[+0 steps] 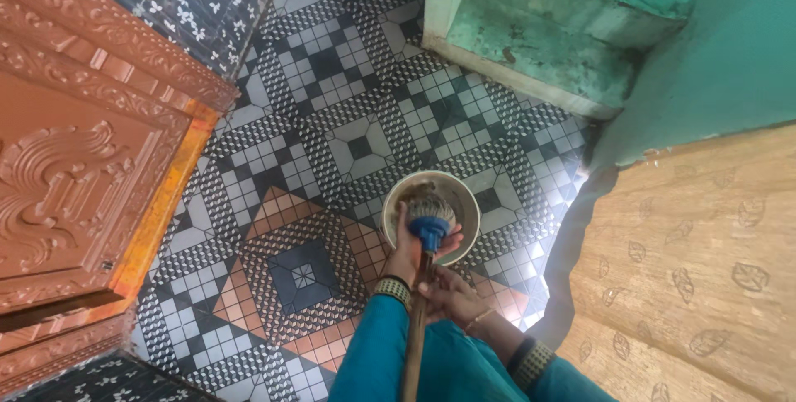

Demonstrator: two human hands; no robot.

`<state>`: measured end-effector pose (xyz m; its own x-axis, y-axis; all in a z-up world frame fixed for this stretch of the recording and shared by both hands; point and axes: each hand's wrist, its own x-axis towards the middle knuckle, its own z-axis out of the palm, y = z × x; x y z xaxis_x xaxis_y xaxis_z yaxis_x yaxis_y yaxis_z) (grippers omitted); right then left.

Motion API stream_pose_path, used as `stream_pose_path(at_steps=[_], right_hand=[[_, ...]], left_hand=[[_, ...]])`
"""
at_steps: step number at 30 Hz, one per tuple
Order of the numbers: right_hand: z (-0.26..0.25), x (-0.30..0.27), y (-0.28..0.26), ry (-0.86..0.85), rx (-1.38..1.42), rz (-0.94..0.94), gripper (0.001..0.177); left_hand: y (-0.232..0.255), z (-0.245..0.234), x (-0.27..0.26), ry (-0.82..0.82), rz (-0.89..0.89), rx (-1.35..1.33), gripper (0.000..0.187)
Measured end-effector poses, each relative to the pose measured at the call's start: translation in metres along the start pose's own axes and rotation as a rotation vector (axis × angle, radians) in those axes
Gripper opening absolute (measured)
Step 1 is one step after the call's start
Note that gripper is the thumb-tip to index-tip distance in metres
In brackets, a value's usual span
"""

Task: The person mops a tiled floor using a string mop and a bucket of water. They repeatedly dip the mop into the bucket, wring it out, and scrub the floor near a wooden door and a staircase.

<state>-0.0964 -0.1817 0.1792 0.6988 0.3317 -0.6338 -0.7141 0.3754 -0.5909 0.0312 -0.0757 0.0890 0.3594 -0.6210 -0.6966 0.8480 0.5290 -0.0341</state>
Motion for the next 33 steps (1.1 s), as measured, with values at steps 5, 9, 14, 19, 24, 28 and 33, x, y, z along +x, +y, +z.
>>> stream_pose_path(at_steps=[5,9,14,19,24,28,33], right_hand=[[-0.022,-0.003,-0.003,-0.132,-0.109,0.115,0.055],[-0.092,0.021,0.013,-0.261,-0.073,0.194,0.046],[-0.166,0.112,0.057,-0.002,0.542,0.159,0.054],[-0.138,0.18,0.067,0.008,1.118,0.036,0.057],[-0.122,0.198,0.074,-0.035,1.071,0.037,0.053],[-0.13,0.216,0.072,-0.076,0.932,0.083,0.05],[-0.181,0.238,0.043,-0.132,0.37,0.07,0.047]], left_hand=[[-0.018,0.015,0.003,-0.075,0.214,-0.194,0.092],[-0.021,-0.016,0.036,-0.009,0.168,-0.393,0.074],[-0.028,-0.02,0.047,0.035,0.123,-0.407,0.075],[-0.051,-0.023,0.05,0.082,0.359,-0.333,0.07],[-0.063,-0.038,0.059,0.181,0.285,-0.343,0.073],[-0.042,-0.048,0.05,0.225,0.329,-0.096,0.074],[-0.046,-0.03,0.029,0.265,0.107,0.019,0.074]])
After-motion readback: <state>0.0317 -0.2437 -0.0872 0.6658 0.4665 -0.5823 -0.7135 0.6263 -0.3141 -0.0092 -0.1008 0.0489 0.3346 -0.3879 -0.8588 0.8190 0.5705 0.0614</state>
